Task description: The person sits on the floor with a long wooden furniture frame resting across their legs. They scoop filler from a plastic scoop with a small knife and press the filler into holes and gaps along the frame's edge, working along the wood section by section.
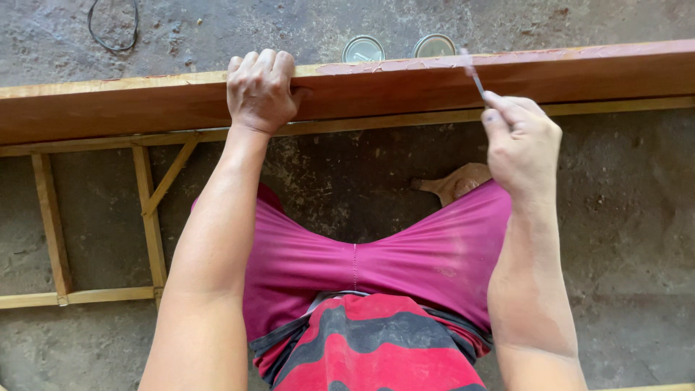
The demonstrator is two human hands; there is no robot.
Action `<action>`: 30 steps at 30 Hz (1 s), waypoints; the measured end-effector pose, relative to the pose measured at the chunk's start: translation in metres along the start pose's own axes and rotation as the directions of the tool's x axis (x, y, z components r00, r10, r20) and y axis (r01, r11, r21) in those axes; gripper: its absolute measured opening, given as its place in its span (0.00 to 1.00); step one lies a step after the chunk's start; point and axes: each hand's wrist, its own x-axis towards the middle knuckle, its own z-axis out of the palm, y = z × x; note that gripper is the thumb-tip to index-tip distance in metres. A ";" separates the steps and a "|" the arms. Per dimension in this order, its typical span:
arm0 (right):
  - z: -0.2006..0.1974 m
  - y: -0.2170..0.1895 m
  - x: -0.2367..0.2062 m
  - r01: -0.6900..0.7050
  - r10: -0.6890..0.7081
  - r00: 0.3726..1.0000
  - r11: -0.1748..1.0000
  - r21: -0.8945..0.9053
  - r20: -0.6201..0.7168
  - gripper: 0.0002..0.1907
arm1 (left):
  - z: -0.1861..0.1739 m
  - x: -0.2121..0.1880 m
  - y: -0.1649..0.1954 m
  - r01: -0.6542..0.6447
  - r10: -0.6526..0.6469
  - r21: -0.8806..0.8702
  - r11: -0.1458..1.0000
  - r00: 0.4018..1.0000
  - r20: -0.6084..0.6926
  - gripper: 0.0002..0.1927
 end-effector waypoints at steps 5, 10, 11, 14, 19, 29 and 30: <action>-0.004 0.002 -0.012 0.112 -0.111 0.993 0.994 -0.011 0.043 0.12 | 0.012 -0.004 -0.005 0.007 -0.007 0.003 1.000 1.000 0.016 0.27; 0.021 -0.014 -0.026 0.063 -0.078 0.995 0.971 0.229 0.060 0.13 | 0.020 -0.004 -0.013 0.012 -0.024 0.094 0.995 0.993 0.118 0.11; 0.030 -0.020 -0.027 -0.042 0.003 0.993 0.945 0.326 0.119 0.16 | 0.019 -0.004 -0.013 0.008 -0.016 0.080 0.997 0.996 0.092 0.11; 0.061 -0.038 -0.031 -0.124 0.036 0.976 0.903 0.412 0.215 0.16 | 0.010 -0.001 -0.010 -0.002 0.002 0.023 1.000 1.000 0.021 0.18; 0.101 -0.056 -0.030 -0.268 0.106 0.949 0.771 0.578 0.298 0.13 | -0.010 0.006 -0.003 0.021 -0.023 0.050 0.999 0.999 0.040 0.10; 0.123 -0.040 -0.037 -0.207 -0.042 0.948 0.669 0.714 0.315 0.07 | -0.006 0.016 -0.003 0.142 -0.138 -0.035 0.989 0.987 0.082 0.14; 0.123 -0.040 -0.037 -0.201 -0.073 0.949 0.610 0.766 0.307 0.08 | -0.004 0.016 -0.001 0.158 -0.156 -0.009 0.987 0.979 0.129 0.13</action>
